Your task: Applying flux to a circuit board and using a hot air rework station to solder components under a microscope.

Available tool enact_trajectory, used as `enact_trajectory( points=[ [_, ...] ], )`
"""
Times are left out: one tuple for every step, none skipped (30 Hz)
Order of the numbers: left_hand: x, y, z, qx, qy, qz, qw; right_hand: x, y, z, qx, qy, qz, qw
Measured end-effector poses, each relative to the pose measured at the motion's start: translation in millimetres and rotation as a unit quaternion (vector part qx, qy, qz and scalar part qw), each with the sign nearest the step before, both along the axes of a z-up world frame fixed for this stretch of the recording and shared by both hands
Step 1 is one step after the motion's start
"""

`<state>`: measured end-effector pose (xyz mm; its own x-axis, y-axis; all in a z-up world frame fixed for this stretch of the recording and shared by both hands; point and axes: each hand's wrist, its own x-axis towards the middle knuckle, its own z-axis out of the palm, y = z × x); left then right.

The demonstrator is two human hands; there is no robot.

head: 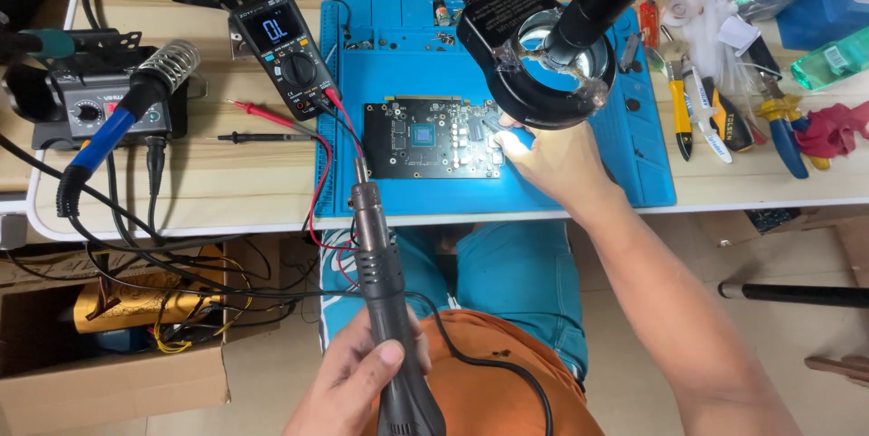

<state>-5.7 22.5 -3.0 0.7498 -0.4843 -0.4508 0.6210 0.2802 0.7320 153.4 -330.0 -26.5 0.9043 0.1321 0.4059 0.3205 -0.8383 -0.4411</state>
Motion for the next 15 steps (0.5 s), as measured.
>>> enact_trajectory(
  points=[
    [0, 0, 1, 0.000, 0.000, 0.000, 1.000, 1, 1, 1, 0.000, 0.000, 0.000, 1.000],
    [0, -1, 2, 0.007, -0.005, 0.001, 1.000, 1, 3, 3, 0.009, -0.003, -0.003, 1.000],
    [0, -2, 3, 0.013, -0.010, 0.002, 1.000, 2, 4, 4, 0.019, -0.005, -0.006, 1.000],
    [1, -1, 4, 0.014, -0.010, 0.001, 1.000, 1, 3, 2, 0.019, -0.005, -0.007, 1.000],
    [1, -1, 5, 0.025, -0.015, -0.006, 1.000, 1, 3, 0, 0.026, -0.001, -0.007, 1.000],
    [2, -1, 6, 0.037, -0.022, -0.014, 0.999, 1, 2, -1, 0.033, 0.003, -0.009, 0.999],
    [3, -1, 7, 0.038, -0.022, -0.015, 0.999, 0, 2, 0, 0.034, 0.002, -0.010, 0.999],
    [3, -2, 7, 0.040, -0.028, -0.017, 0.999, 0, 3, 1, 0.022, 0.010, -0.019, 1.000],
    [3, -2, 7, 0.043, -0.034, -0.019, 0.998, 0, 4, 3, 0.011, 0.017, -0.028, 0.999],
    [3, -3, 6, 0.044, -0.034, -0.019, 0.998, -4, 7, 9, 0.012, 0.017, -0.028, 0.999],
    [3, -3, 5, 0.040, -0.024, -0.015, 0.999, -8, 10, 15, 0.024, 0.007, -0.023, 0.999],
    [4, -3, 4, 0.036, -0.014, -0.012, 0.999, -13, 13, 22, 0.036, -0.003, -0.019, 0.999],
    [7, -5, 4, 0.037, -0.014, -0.013, 0.999, -25, 17, 23, 0.037, -0.003, -0.020, 0.999],
    [11, -6, 5, 0.028, -0.038, -0.013, 0.999, -38, 21, 25, 0.034, -0.064, 0.012, 0.997],
    [15, -7, 5, 0.019, -0.062, -0.012, 0.998, -50, 25, 27, 0.030, -0.125, 0.044, 0.991]
  ],
)
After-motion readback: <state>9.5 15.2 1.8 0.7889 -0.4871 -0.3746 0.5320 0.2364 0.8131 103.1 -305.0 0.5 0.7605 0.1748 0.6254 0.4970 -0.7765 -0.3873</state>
